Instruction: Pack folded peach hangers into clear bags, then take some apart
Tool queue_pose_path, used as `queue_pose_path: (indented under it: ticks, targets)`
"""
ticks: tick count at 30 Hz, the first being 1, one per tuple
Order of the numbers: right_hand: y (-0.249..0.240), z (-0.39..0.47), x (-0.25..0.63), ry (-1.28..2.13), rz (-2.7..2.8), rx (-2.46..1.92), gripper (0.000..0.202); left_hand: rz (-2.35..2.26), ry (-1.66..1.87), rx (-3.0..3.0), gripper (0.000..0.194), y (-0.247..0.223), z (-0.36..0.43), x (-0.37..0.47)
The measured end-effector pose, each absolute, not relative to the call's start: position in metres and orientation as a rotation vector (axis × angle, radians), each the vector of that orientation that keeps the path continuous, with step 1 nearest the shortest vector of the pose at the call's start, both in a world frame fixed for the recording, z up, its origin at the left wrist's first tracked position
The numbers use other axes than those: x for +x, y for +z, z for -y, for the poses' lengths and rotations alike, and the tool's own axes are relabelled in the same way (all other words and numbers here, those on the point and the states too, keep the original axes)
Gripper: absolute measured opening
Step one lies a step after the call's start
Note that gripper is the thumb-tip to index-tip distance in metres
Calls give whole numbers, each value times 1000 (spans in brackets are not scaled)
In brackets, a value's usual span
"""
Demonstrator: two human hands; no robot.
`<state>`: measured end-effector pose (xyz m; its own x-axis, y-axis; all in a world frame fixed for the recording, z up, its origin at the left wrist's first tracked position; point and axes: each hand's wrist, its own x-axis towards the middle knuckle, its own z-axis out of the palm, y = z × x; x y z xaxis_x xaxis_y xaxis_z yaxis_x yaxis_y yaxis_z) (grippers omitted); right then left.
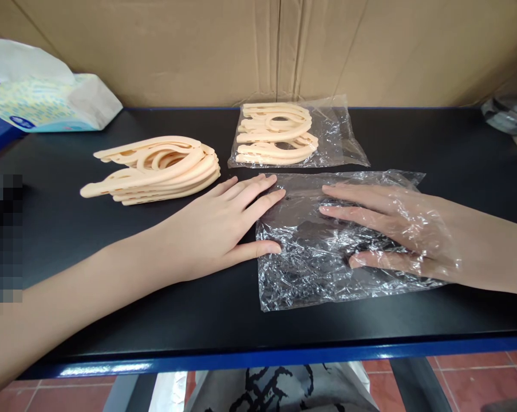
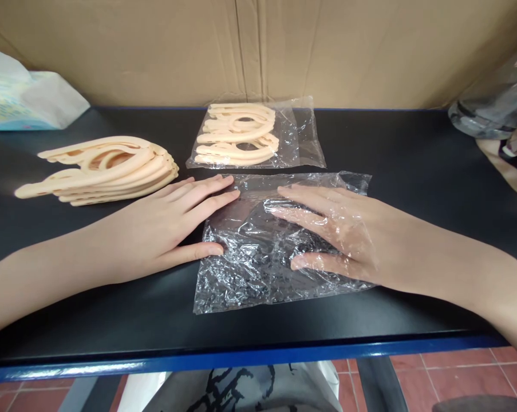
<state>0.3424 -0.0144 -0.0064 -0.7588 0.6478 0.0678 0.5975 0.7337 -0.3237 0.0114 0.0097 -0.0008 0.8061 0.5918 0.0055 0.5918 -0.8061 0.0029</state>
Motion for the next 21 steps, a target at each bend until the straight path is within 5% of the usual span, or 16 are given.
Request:
queue_pose_path:
  ticks: [21]
  targets:
    - [-8, 13, 342, 360, 2797, -1005, 71, -971, 21, 3015, 82, -2, -10, 12]
